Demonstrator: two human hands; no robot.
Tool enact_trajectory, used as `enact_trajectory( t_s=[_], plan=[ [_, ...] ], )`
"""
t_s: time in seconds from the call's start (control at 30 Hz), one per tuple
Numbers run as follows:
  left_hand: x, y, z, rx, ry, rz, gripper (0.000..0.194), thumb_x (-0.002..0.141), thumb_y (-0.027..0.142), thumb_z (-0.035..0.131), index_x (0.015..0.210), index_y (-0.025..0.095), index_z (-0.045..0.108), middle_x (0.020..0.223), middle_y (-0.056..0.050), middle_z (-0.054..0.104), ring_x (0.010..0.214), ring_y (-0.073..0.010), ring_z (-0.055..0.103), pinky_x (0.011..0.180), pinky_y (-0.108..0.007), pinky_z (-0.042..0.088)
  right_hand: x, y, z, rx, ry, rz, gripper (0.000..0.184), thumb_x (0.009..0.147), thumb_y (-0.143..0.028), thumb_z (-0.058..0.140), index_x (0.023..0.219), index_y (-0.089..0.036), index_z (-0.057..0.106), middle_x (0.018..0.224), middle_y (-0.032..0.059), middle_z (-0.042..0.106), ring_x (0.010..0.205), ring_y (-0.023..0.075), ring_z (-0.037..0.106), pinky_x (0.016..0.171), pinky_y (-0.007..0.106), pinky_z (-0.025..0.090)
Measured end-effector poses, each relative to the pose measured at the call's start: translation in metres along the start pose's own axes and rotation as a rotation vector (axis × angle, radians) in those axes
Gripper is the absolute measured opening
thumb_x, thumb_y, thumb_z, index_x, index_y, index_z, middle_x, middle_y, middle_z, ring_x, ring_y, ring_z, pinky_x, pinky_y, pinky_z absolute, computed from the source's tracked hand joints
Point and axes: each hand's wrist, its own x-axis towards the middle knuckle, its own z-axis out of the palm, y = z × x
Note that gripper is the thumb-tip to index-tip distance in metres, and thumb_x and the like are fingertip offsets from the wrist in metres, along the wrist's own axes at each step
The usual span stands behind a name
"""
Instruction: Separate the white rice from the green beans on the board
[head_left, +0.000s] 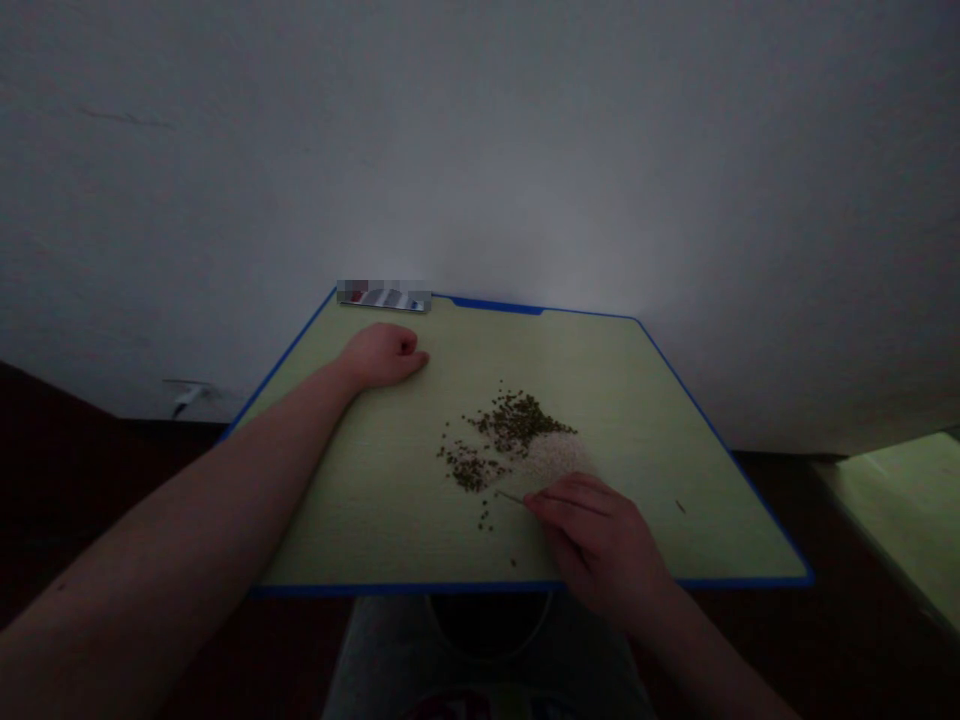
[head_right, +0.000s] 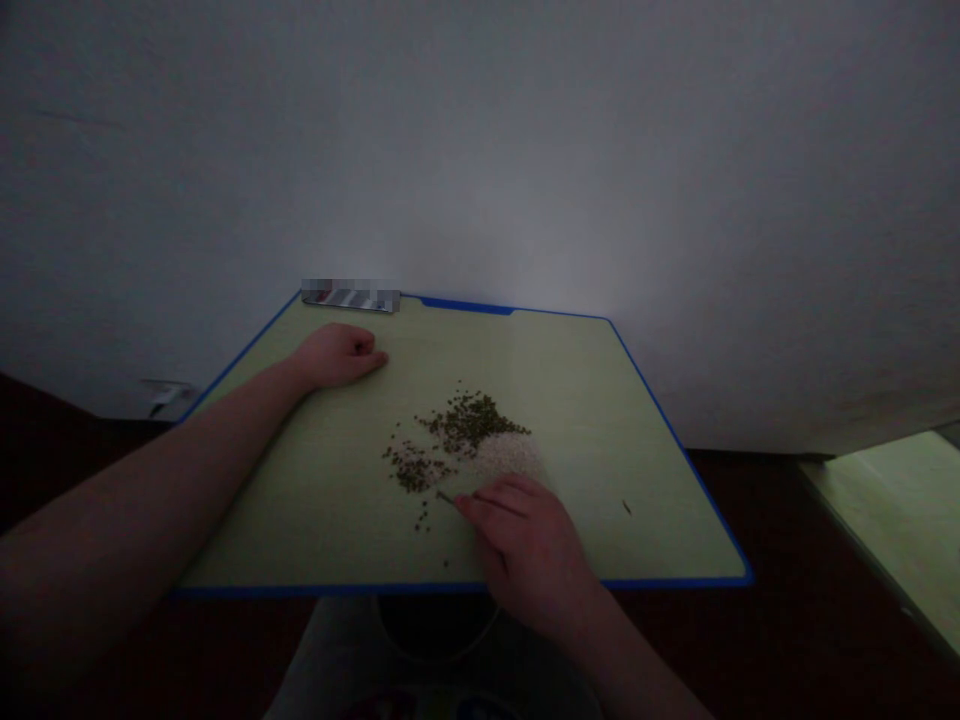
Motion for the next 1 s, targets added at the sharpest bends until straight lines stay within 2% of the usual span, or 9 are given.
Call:
enact_trajectory(
  t_s=[0.23, 0.4, 0.73, 1.0],
  plan=[
    [0.0, -0.001, 0.0, 0.006, 0.001, 0.011, 0.035, 0.078, 0.051, 0.054, 0.058, 0.022, 0.048, 0.055, -0.002, 0.049, 0.056, -0.0165, 0.042, 0.055, -0.032, 0.027, -0.009, -0.003, 0.0, 0.035, -0.013, 0.019, 0.033, 0.086, -0.003, 0.051, 0.109, -0.017, 0.07, 0.09, 0.0078, 0.076, 0.079, 0.0209, 0.069, 0.071, 0.037, 0.061],
    [-0.001, 0.001, -0.001, -0.008, -0.01, 0.003, 0.035, 0.077, 0.05, 0.053, 0.058, 0.023, 0.047, 0.054, -0.001, 0.047, 0.056, -0.0162, 0.041, 0.055, -0.033, 0.027, -0.005, -0.004, 0.004, 0.056, -0.045, 0.07, 0.029, 0.09, -0.006, 0.05, 0.108, -0.014, 0.072, 0.091, 0.0098, 0.076, 0.078, 0.0216, 0.068, 0.069, 0.037, 0.059],
    [-0.002, 0.002, -0.002, -0.006, -0.007, 0.007, 0.035, 0.077, 0.05, 0.053, 0.057, 0.022, 0.045, 0.053, 0.0, 0.045, 0.054, -0.0145, 0.039, 0.054, -0.031, 0.025, 0.028, 0.001, 0.009, 0.216, -0.198, 0.285, 0.027, 0.092, -0.013, 0.054, 0.11, -0.015, 0.075, 0.1, 0.0085, 0.078, 0.089, 0.0195, 0.071, 0.082, 0.033, 0.056],
    [-0.002, 0.002, -0.002, -0.016, -0.007, -0.002, 0.035, 0.077, 0.05, 0.055, 0.058, 0.021, 0.048, 0.053, 0.0, 0.046, 0.054, -0.0145, 0.039, 0.054, -0.031, 0.026, 0.045, -0.011, 0.013, 0.249, -0.394, 0.249, 0.031, 0.086, -0.002, 0.056, 0.106, -0.016, 0.075, 0.102, 0.0064, 0.077, 0.096, 0.0193, 0.068, 0.088, 0.032, 0.052]
  ],
)
